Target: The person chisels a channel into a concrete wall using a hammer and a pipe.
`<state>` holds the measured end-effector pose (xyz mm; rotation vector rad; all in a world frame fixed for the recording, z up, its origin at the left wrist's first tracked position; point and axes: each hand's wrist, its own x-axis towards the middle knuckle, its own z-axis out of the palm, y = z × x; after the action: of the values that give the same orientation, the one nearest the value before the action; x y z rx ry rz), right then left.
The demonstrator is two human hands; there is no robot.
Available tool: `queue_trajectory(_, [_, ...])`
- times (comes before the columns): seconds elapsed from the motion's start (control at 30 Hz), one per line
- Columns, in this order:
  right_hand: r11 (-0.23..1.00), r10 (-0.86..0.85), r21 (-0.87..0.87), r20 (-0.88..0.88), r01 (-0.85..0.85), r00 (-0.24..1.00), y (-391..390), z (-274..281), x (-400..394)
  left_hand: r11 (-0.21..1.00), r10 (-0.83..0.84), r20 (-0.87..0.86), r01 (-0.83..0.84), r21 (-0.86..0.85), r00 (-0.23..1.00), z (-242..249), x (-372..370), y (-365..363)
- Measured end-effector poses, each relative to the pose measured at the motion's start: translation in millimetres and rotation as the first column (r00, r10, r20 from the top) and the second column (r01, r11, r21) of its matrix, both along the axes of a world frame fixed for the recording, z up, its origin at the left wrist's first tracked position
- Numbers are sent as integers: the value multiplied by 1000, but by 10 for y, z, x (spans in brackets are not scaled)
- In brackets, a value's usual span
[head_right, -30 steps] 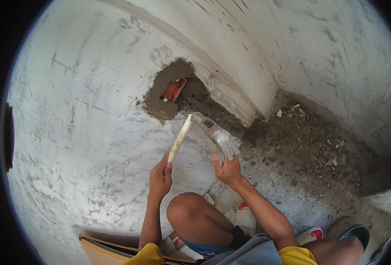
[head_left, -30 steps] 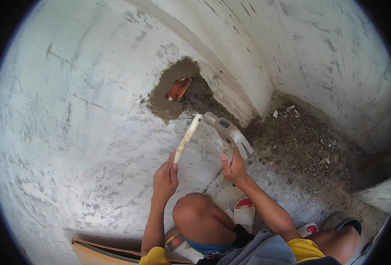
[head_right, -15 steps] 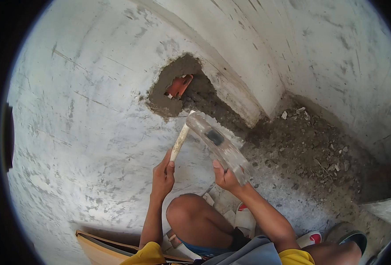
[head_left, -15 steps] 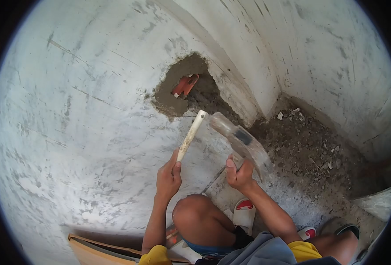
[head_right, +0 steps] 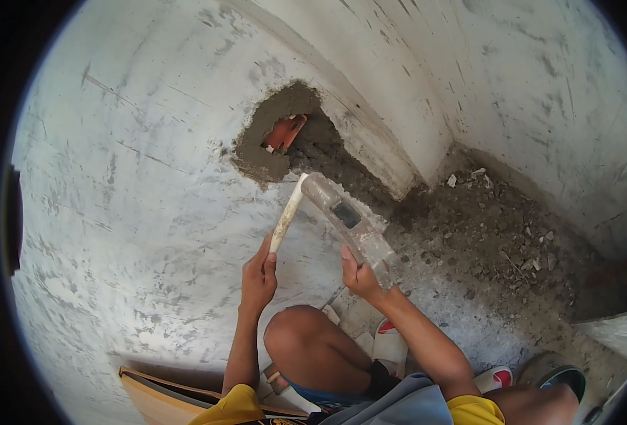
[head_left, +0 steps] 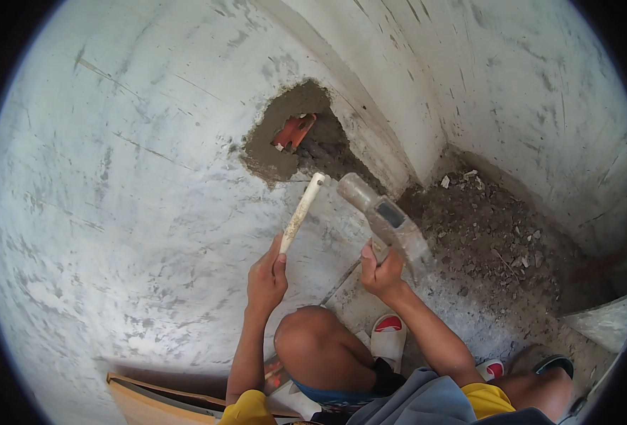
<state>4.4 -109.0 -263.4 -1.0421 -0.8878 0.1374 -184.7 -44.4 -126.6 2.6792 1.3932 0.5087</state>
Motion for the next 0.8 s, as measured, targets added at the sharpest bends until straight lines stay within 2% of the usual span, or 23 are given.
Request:
queue_trajectory(0.07, [999, -36, 31, 29, 35, 999, 57, -35, -2, 1000, 18, -10, -18, -20, 1000, 0, -20, 9])
queue_trajectory(0.1, [961, 109, -254, -9, -108, 994, 97, -12, 82, 1000, 19, -9, -19, -18, 1000, -4, -19, 27])
queue_trajectory(0.13, [824, 229, -511, -91, -243, 969, 95, -6, 133, 1000, 16, -13, -16, -17, 1000, -5, -18, 35])
queue_trajectory(0.2, [862, 192, -462, -78, -206, 978, 63, 13, 199, 1000, -24, 5, 24, 6, 1000, -12, -3, 55])
queue_trajectory(0.23, [953, 91, -286, -26, -95, 996, 61, 4, 192, 999, -42, 16, 41, 20, 999, -22, -11, 52])
queue_trajectory(0.27, [995, -14, -100, 2, 14, 1000, 54, -9, 168, 999, -39, 17, 39, 17, 999, -35, -25, 55])
queue_trajectory(0.4, [995, -101, -6, 64, 102, 993, -27, 141, 175, 999, 14, -20, -13, 32, 1000, -18, 43, -41])
queue_trajectory(0.47, [998, -10, 69, -54, 14, 998, -55, 226, 158, 998, 32, -29, -30, 46, 999, -6, 80, -55])
queue_trajectory(0.5, [997, -9, 73, -51, 13, 999, -31, 142, 115, 998, 19, -17, -18, 61, 1000, -8, 92, -65])
queue_trajectory(0.57, [996, 55, -66, -58, -59, 997, 41, -107, 13, 997, 5, -7, -4, 77, 1000, 3, 93, -67])
queue_trajectory(0.6, [996, 54, -66, -59, -57, 997, 66, -62, 27, 997, 16, -21, -15, 78, 1000, 10, 91, -69])
queue_trajectory(0.67, [888, 164, -418, -109, -194, 981, 112, 29, 89, 997, 24, -32, -22, 74, 999, 8, 100, -89])
queue_trajectory(0.8, [925, 127, -349, -91, -151, 988, 74, -70, 213, 996, 62, -70, -57, 66, 996, 82, 204, -120])
